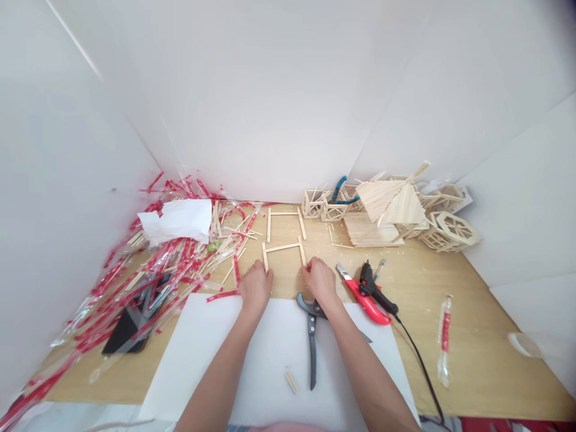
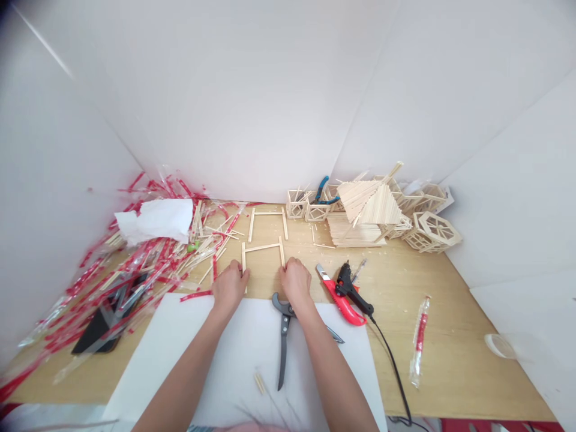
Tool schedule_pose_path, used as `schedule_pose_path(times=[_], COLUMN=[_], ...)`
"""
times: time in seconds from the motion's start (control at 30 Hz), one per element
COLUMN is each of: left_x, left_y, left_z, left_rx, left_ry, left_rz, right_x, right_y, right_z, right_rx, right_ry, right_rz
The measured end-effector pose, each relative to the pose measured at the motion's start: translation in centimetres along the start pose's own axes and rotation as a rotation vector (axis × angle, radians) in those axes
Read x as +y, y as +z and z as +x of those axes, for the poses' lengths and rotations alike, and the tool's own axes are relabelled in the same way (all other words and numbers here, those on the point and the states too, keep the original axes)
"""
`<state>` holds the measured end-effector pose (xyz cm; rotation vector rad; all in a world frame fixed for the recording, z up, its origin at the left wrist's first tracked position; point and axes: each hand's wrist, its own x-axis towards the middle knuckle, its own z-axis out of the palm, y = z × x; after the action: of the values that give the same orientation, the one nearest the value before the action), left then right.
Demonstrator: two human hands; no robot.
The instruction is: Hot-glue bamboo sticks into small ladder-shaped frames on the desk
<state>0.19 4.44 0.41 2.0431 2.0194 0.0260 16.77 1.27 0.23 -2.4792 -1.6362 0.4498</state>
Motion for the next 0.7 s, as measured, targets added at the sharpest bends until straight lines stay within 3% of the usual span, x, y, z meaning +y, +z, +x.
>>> schedule_pose_path(times=[0.7], left_x=[-1.5], left_y=[0.4], left_z=[1.0], left_rx=[0.060], left_ry=[-0.029], left_rz=[-0.025], right_x=[-0.4], right_y=[1.1], right_z=[1.0], right_rx=[0.026], right_ry=[-0.027], right_rz=[0.026])
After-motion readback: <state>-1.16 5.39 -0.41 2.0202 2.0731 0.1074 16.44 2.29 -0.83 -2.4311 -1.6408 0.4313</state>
